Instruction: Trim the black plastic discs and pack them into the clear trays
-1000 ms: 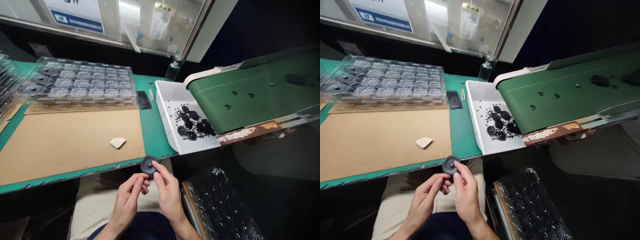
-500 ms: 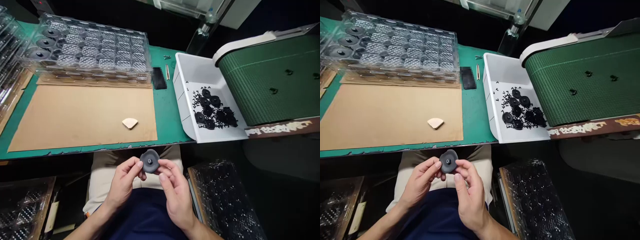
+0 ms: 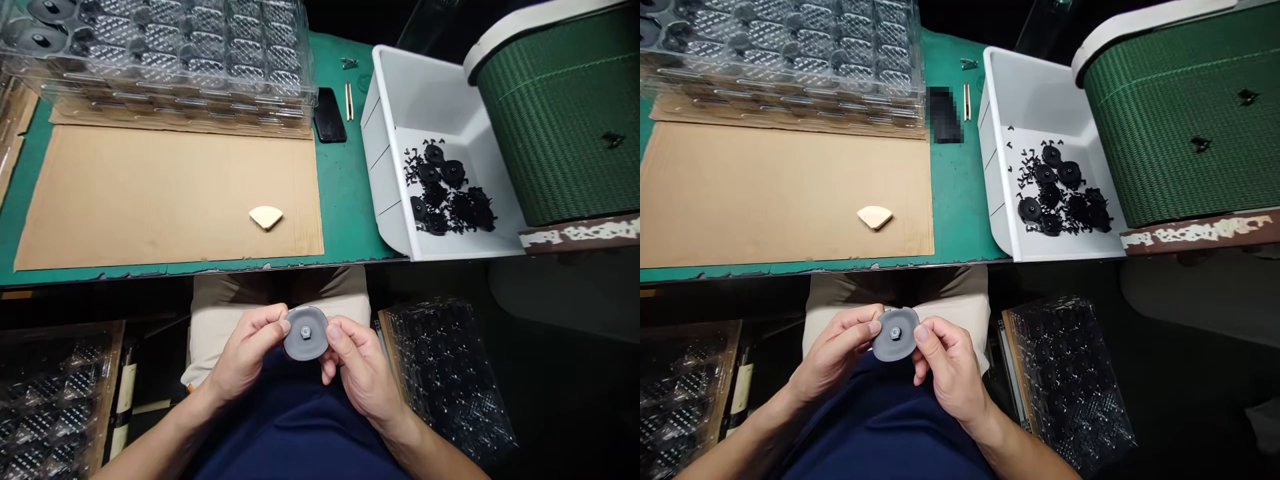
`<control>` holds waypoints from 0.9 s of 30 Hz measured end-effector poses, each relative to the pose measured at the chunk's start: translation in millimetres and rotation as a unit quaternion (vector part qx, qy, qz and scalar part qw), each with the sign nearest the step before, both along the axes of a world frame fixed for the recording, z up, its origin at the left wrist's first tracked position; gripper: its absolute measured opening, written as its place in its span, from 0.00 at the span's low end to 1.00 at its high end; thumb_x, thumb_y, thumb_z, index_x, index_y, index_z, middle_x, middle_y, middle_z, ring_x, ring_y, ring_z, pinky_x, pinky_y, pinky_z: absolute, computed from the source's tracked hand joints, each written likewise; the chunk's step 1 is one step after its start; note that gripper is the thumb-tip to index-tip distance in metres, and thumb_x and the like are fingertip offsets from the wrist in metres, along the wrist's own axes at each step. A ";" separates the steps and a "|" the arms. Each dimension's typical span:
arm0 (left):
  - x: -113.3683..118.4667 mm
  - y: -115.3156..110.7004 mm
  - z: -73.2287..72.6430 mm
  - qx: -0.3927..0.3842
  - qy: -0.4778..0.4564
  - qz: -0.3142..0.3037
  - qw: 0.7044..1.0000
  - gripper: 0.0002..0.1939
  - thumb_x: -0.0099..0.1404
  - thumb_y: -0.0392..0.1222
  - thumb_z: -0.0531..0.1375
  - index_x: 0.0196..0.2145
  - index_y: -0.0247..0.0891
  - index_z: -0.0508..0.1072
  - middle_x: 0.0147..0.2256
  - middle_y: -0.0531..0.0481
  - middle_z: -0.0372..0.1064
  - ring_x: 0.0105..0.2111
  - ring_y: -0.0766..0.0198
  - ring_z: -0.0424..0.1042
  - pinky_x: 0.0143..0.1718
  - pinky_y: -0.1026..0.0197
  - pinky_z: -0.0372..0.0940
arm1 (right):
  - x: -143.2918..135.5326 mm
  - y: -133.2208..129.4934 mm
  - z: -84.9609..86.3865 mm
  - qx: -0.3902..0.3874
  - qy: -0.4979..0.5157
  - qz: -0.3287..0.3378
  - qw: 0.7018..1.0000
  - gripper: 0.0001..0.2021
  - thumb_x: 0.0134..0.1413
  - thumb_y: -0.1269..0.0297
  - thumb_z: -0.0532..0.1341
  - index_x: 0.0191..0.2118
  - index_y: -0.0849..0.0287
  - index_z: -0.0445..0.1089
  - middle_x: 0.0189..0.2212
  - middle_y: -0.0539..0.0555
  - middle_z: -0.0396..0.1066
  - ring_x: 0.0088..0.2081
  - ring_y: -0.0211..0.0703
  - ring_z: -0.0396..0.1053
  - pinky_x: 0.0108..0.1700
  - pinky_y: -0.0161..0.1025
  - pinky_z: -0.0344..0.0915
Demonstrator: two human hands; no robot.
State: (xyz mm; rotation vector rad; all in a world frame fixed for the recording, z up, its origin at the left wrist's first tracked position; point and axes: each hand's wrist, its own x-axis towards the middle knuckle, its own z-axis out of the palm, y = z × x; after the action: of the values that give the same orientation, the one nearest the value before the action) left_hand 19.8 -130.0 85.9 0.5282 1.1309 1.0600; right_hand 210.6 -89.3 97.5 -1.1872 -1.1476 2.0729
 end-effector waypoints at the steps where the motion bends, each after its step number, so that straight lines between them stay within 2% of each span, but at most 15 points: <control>1: -0.3 -0.6 0.4 -0.002 0.009 -0.001 1.000 0.23 0.67 0.56 0.62 0.22 0.41 0.59 0.22 0.55 0.51 0.24 0.66 0.49 0.26 0.61 0.50 | 0.8 -1.2 -0.2 -0.008 0.003 0.008 1.000 0.23 0.72 0.46 0.63 0.32 0.60 0.71 0.22 0.48 0.66 0.21 0.32 0.64 0.25 0.30 0.66; 4: -1.2 -1.8 3.0 -0.012 0.022 -0.001 1.000 0.24 0.65 0.57 0.61 0.22 0.42 0.55 0.22 0.56 0.48 0.24 0.66 0.47 0.26 0.61 0.48 | 0.9 -2.2 0.8 -0.023 0.004 0.021 1.000 0.24 0.71 0.44 0.63 0.31 0.60 0.70 0.23 0.48 0.67 0.21 0.33 0.64 0.25 0.30 0.66; 12: -2.5 -3.9 6.9 -0.006 -0.017 0.007 1.000 0.23 0.66 0.56 0.62 0.22 0.42 0.58 0.21 0.56 0.50 0.23 0.66 0.48 0.27 0.61 0.52 | -3.6 -1.0 4.4 -0.031 0.003 0.036 0.999 0.26 0.70 0.42 0.63 0.30 0.60 0.69 0.22 0.49 0.67 0.21 0.33 0.63 0.26 0.31 0.65; 16: -2.1 -5.4 3.2 -0.009 -0.025 0.003 1.000 0.22 0.67 0.55 0.61 0.23 0.41 0.58 0.22 0.56 0.50 0.24 0.66 0.48 0.27 0.62 0.50 | -3.3 -1.4 8.3 0.005 -0.014 0.050 0.999 0.25 0.71 0.43 0.61 0.30 0.60 0.67 0.23 0.48 0.66 0.22 0.34 0.64 0.27 0.31 0.63; 20: -1.9 -7.4 -0.6 -0.002 0.008 0.004 1.000 0.23 0.68 0.56 0.61 0.23 0.41 0.58 0.23 0.56 0.49 0.25 0.66 0.48 0.27 0.62 0.49 | -2.6 -1.1 13.5 0.064 -0.050 0.062 0.995 0.24 0.74 0.45 0.59 0.31 0.59 0.68 0.24 0.49 0.66 0.24 0.36 0.65 0.29 0.33 0.62; 24: -1.2 -6.6 0.8 0.016 0.061 0.010 0.998 0.22 0.70 0.56 0.60 0.25 0.39 0.65 0.24 0.54 0.56 0.27 0.65 0.54 0.29 0.62 0.54 | -3.0 -2.6 14.7 0.129 -0.075 0.065 0.987 0.21 0.75 0.49 0.58 0.32 0.59 0.69 0.25 0.49 0.66 0.26 0.37 0.65 0.30 0.34 0.61; 27: -1.5 -7.0 5.3 0.043 0.111 0.003 0.993 0.19 0.73 0.53 0.59 0.28 0.37 0.73 0.26 0.51 0.66 0.28 0.64 0.63 0.30 0.62 0.61 | -1.8 -0.8 13.3 0.157 -0.089 0.068 0.981 0.19 0.76 0.53 0.56 0.33 0.58 0.70 0.24 0.48 0.66 0.25 0.37 0.65 0.29 0.35 0.62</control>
State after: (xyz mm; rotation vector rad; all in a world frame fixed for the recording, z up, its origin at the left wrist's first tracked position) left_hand 18.3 -137.0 91.2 0.7257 1.2856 1.0791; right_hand 208.8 -90.1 110.9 -1.1824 -1.6133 1.8183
